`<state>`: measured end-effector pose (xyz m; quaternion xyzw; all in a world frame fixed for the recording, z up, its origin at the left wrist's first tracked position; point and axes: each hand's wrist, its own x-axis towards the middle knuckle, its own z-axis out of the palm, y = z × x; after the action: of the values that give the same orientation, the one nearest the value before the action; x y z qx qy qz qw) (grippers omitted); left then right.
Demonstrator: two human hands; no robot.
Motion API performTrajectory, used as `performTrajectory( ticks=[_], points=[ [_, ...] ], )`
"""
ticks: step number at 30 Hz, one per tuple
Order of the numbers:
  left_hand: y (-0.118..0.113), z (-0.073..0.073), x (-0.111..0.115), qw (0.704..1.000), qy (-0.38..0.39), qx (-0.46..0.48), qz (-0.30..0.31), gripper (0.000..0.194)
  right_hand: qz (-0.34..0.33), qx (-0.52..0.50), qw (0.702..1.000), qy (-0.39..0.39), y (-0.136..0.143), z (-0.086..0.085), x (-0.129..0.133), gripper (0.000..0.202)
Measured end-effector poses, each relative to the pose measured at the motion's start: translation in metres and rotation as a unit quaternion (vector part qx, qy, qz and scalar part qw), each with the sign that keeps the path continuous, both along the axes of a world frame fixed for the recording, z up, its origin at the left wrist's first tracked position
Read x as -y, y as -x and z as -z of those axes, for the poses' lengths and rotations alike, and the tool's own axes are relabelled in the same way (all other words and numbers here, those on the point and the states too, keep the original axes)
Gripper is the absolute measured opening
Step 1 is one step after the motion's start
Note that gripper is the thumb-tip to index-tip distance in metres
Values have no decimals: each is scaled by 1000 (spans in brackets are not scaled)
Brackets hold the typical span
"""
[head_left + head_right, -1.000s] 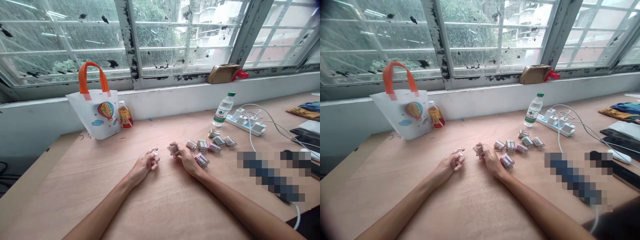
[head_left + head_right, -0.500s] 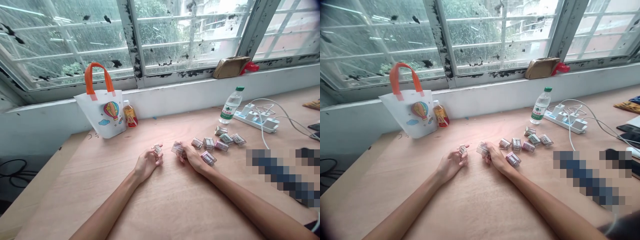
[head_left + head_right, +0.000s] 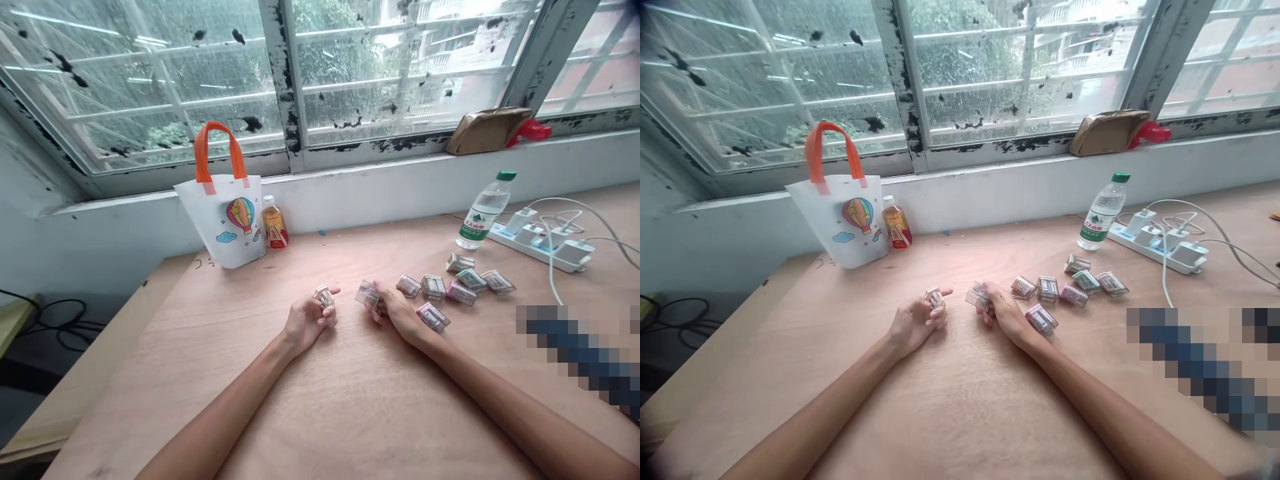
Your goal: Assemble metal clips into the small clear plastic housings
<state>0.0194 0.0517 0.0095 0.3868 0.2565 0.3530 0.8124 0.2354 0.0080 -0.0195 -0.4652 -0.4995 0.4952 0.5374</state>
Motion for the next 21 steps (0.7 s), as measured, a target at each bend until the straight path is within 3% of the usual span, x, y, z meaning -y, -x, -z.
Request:
performTrajectory(
  ticks=[21],
  points=[
    [-5,0,5,997,-36,-44,-50,52,4,14,1000,20,3,-7,3,55]
  ],
)
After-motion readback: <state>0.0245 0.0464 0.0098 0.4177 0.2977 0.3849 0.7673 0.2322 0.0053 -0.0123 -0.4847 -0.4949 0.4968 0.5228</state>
